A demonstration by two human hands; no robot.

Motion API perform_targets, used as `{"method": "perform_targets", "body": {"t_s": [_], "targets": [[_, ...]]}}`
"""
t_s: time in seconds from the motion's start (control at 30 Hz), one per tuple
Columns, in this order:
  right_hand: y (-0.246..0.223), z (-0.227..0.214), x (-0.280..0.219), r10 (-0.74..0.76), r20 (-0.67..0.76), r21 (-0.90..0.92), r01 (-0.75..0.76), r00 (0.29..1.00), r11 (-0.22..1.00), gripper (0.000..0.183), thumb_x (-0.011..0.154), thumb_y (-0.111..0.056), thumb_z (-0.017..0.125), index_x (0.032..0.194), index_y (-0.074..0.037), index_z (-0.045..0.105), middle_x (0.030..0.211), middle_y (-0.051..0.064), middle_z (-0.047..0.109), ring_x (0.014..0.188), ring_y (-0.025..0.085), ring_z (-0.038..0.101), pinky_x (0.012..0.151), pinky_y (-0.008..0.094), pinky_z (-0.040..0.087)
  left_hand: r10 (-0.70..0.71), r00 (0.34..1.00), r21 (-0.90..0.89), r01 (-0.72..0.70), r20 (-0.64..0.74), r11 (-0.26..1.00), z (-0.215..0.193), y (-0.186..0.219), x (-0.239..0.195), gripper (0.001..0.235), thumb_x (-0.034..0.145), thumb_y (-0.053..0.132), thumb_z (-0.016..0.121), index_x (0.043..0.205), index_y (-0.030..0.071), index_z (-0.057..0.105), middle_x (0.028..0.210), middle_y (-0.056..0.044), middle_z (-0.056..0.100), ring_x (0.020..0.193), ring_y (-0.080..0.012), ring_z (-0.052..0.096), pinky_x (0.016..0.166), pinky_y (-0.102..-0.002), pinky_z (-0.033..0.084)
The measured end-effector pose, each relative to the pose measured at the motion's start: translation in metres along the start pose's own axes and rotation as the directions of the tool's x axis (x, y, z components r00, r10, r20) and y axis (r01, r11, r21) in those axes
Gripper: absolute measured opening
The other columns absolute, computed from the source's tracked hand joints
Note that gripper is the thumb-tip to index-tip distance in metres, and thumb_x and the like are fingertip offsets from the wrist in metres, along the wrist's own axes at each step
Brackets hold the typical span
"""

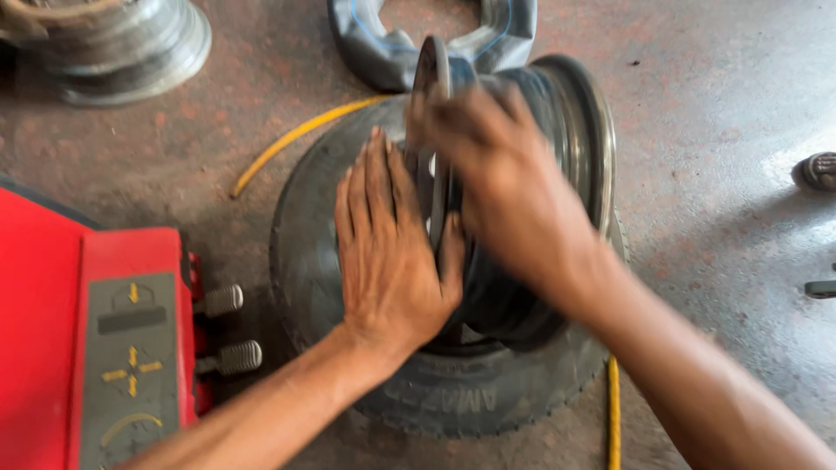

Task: The person scrubs the inner barrel of a metal wheel rim using a small abrasive block. They rotate the rim by hand to access different sections while scrubbing the surface.

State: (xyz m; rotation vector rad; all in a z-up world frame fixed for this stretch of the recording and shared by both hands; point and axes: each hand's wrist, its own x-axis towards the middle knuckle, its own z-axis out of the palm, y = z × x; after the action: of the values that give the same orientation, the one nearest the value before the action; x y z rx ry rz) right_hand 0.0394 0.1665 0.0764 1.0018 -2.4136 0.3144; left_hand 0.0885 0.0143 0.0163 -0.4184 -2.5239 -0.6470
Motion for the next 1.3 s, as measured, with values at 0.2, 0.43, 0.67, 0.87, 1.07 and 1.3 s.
{"method": "perform_targets", "body": {"t_s": [0.2,0.43,0.67,0.87,1.07,1.3], "targets": [[-0.011,-0.002,-0.009,-0.019,-0.055,0.082,0.023,0.998,0.996,0.064,0.077,0.005,0.072,0.140,0.002,0.061,0.132,0.017,0.061,0.124,0.032,0.060,0.111,0.048,0.048,-0.013,1.000,0.019,0.013,-0.005,1.000,0.005,-0.004,0.002,0.080,0.099,0.037,0.051,0.151,-0.018,0.024,0.158,-0.039,0.026,0.149,-0.0520,0.025,0.124,-0.059,0.015],[-0.017,-0.004,-0.015,0.090,-0.146,0.193,-0.061,0.985,0.979,0.063,0.083,0.014,0.064,0.143,-0.004,0.062,0.121,0.018,0.061,0.113,0.032,0.063,0.101,0.039,0.057,0.034,0.999,-0.017,-0.034,-0.042,0.999,-0.002,0.001,0.006,0.071,0.104,0.032,0.048,0.153,-0.015,0.029,0.158,-0.036,0.030,0.150,-0.0486,0.030,0.125,-0.057,0.018],[-0.014,-0.002,-0.015,0.132,-0.177,0.158,-0.104,0.975,0.982,0.060,0.082,0.013,0.064,0.140,-0.002,0.064,0.115,0.017,0.063,0.109,0.033,0.061,0.097,0.044,0.055,0.081,0.995,-0.010,-0.082,-0.049,0.997,-0.003,0.002,0.010,0.066,0.105,0.029,0.046,0.153,-0.013,0.032,0.161,-0.032,0.033,0.151,-0.0440,0.032,0.126,-0.056,0.020],[0.017,-0.001,-0.002,0.066,-0.161,0.078,-0.054,0.985,0.995,0.055,0.088,0.013,0.066,0.141,-0.001,0.066,0.118,0.017,0.064,0.106,0.036,0.058,0.093,0.047,0.051,0.085,0.996,-0.006,-0.085,-0.032,0.996,0.003,0.003,0.002,0.058,0.107,0.028,0.045,0.150,-0.011,0.039,0.160,-0.028,0.036,0.150,-0.0408,0.034,0.127,-0.055,0.021],[0.013,-0.003,-0.005,0.042,-0.144,0.052,-0.035,0.989,0.998,0.062,0.077,0.013,0.062,0.137,-0.001,0.067,0.114,0.017,0.063,0.105,0.036,0.059,0.093,0.047,0.050,0.094,0.992,-0.039,-0.097,-0.087,0.995,0.001,0.004,0.006,0.058,0.107,0.026,0.046,0.150,-0.012,0.040,0.158,-0.029,0.038,0.149,-0.0419,0.036,0.126,-0.055,0.022],[-0.013,-0.006,-0.020,0.091,-0.178,0.147,-0.065,0.980,0.987,0.065,0.075,0.013,0.059,0.137,-0.002,0.066,0.110,0.014,0.064,0.106,0.033,0.061,0.099,0.045,0.053,0.094,0.991,-0.036,-0.098,-0.097,0.995,0.000,0.005,0.007,0.060,0.107,0.026,0.046,0.151,-0.013,0.038,0.160,-0.031,0.036,0.150,-0.0431,0.036,0.126,-0.055,0.022]]}}
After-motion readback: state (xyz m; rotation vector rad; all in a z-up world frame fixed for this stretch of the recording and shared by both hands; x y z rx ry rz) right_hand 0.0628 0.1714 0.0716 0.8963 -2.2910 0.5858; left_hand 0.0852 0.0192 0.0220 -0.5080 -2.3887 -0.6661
